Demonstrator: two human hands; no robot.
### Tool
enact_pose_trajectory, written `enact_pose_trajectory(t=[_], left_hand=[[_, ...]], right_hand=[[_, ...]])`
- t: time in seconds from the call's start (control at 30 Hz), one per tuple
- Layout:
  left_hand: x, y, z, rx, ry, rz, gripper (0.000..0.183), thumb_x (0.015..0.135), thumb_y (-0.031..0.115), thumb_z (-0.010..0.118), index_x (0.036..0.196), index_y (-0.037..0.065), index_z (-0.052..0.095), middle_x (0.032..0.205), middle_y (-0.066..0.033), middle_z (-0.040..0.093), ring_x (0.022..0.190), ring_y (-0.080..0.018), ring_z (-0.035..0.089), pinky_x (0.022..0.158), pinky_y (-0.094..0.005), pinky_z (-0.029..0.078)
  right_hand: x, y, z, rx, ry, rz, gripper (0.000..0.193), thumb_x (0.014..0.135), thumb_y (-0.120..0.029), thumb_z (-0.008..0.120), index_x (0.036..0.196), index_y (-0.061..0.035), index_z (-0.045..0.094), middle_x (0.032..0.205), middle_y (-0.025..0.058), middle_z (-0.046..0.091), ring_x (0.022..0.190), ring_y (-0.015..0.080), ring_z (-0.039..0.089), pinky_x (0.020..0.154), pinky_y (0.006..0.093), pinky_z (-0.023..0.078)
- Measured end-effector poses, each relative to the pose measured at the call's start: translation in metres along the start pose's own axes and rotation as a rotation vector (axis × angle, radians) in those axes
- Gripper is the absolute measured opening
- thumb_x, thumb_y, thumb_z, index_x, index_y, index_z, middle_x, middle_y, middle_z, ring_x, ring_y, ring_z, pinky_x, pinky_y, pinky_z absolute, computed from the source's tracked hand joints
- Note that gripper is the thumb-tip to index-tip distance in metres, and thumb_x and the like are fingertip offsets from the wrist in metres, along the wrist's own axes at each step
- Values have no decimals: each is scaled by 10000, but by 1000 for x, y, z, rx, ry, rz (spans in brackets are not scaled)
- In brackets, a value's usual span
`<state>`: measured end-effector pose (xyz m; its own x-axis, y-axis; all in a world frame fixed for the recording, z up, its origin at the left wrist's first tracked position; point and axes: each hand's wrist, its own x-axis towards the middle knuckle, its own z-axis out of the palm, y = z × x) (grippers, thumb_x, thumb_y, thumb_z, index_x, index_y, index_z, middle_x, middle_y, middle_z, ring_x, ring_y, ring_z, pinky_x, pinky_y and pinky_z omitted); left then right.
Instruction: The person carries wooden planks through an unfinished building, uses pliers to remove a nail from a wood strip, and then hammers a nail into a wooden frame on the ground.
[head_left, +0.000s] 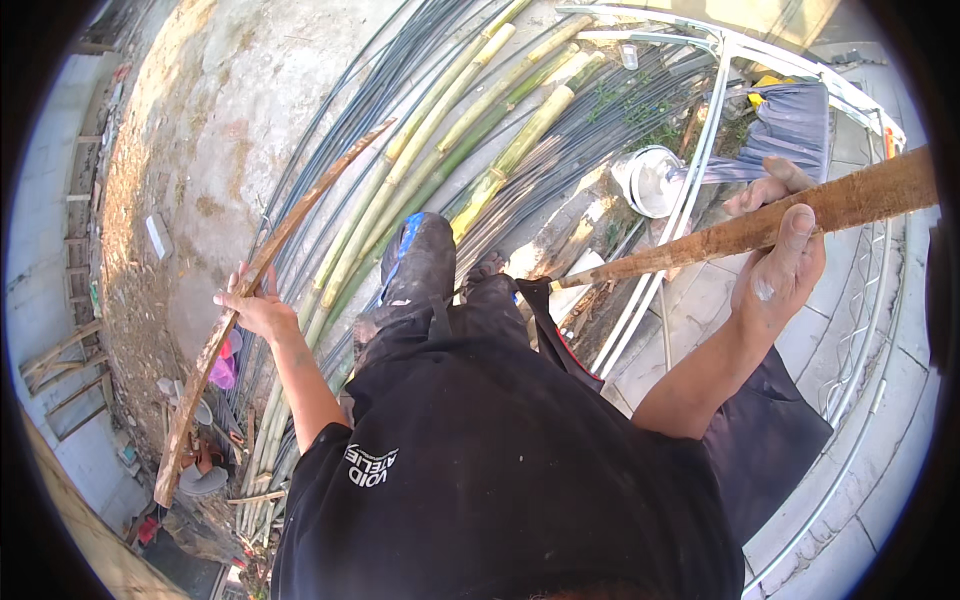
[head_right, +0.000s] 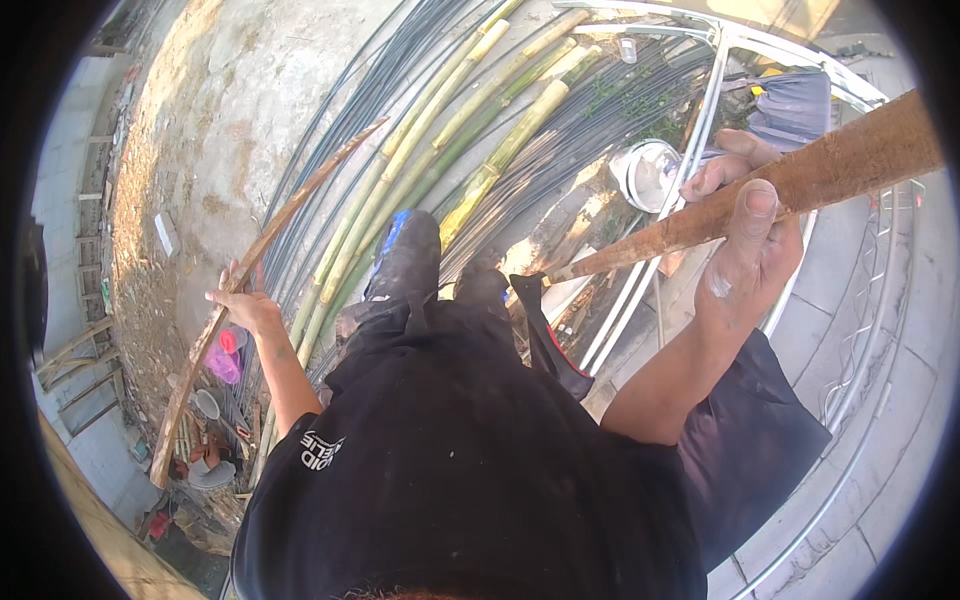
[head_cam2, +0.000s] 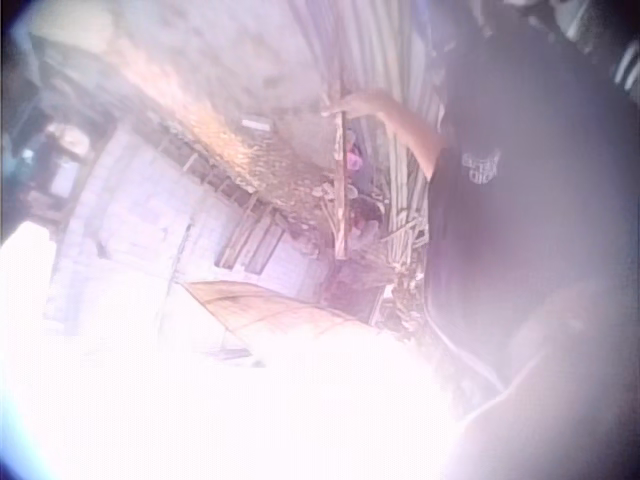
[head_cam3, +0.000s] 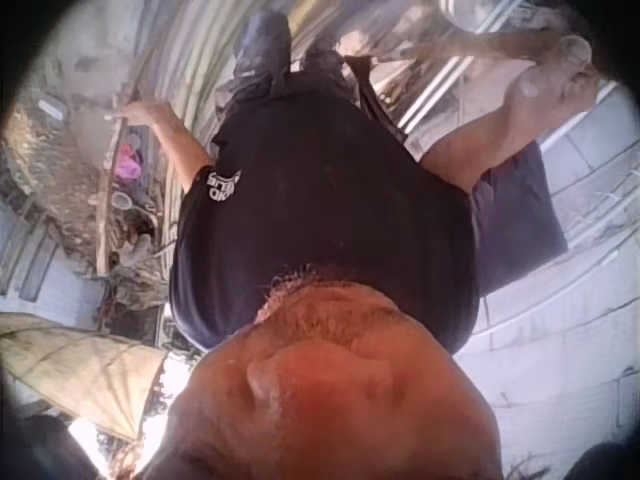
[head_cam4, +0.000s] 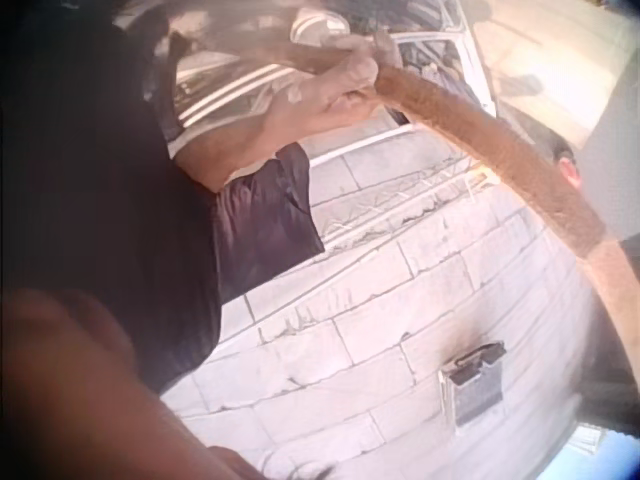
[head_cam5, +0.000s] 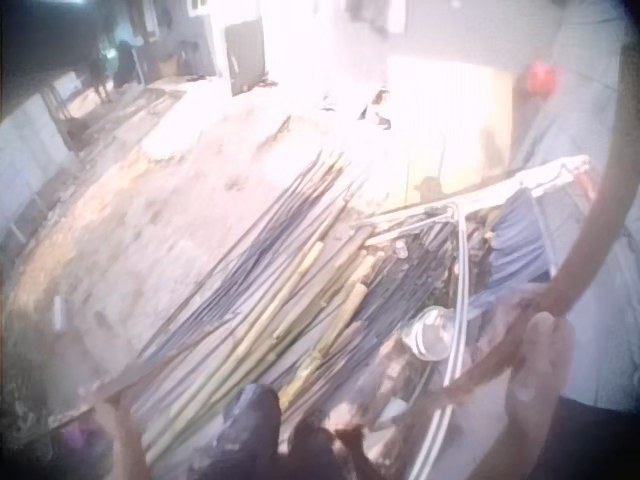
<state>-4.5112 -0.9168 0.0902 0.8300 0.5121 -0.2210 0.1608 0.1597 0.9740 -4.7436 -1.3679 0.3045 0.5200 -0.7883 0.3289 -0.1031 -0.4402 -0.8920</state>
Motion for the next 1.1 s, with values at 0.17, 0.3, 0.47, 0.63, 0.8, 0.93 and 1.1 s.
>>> enact_pose_trajectory(t=[0.17, 0.3, 0.47, 0.63, 0.8, 0.93, 1.1], left_hand=[[13, 50, -15, -198, 233, 34, 650, 1036, 529, 203, 1214, -54, 428, 1226, -260, 556, 1169, -411, 552, 956, -550, 574], [49, 67, -19, -283, 299, 160, 694, 1028, 548, 197, 1189, -88, 424, 1180, -279, 552, 1165, -450, 538, 938, -593, 566], [132, 60, -27, -355, 412, 155, 747, 1012, 597, 220, 1124, -89, 494, 1162, -269, 583, 1127, -430, 570, 947, -612, 541], [268, 36, 4, -335, 530, 69, 718, 1007, 604, 249, 1026, -60, 521, 1094, -272, 605, 1170, -448, 550, 897, -615, 565], [413, 32, 58, -215, 441, -33, 666, 1008, 597, 284, 1094, -9, 546, 1153, -209, 587, 1132, -384, 570, 935, -587, 551], [462, 81, 111, -98, 307, -34, 608, 1019, 564, 324, 1177, 4, 503, 1210, -180, 557, 1194, -339, 519, 981, -537, 523], [522, 106, 110, -277, 414, -142, 558, 1018, 553, 366, 1152, 25, 487, 1145, -147, 561, 1151, -304, 524, 962, -529, 507]], right_hand=[[35, -61, 22, 99, 126, -151, 812, 925, -654, 508, 1125, 130, 580, 718, 52, 501, 638, 161, 542, 564, 271, 464], [71, -87, 31, 263, -89, -191, 965, 849, -774, 487, 1221, 114, 554, 653, 13, 443, 549, 131, 521, 489, 254, 436], [108, -86, 57, 557, -648, -114, 732, 859, -492, 726, 1253, 95, 538, 706, 52, 554, 582, 138, 551, 517, 269, 451], [115, -77, 138, 43, 150, -244, 253, 909, -196, 677, 808, 23, 604, 664, 65, 502, 516, 157, 458, 505, 308, 396], [149, -132, 225, 286, 92, -179, 303, 883, -293, 669, 995, -21, 597, 768, 33, 462, 720, 191, 465, 706, 349, 429], [198, -149, 296, 223, 377, -35, 400, 940, -318, 607, 1129, 33, 576, 826, 58, 515, 821, 200, 514, 927, 436, 431], [237, -105, 398, 618, 660, 258, 562, 970, -554, 504, 1129, -18, 566, 1022, 127, 602, 1083, 307, 558, 1092, 597, 347]])
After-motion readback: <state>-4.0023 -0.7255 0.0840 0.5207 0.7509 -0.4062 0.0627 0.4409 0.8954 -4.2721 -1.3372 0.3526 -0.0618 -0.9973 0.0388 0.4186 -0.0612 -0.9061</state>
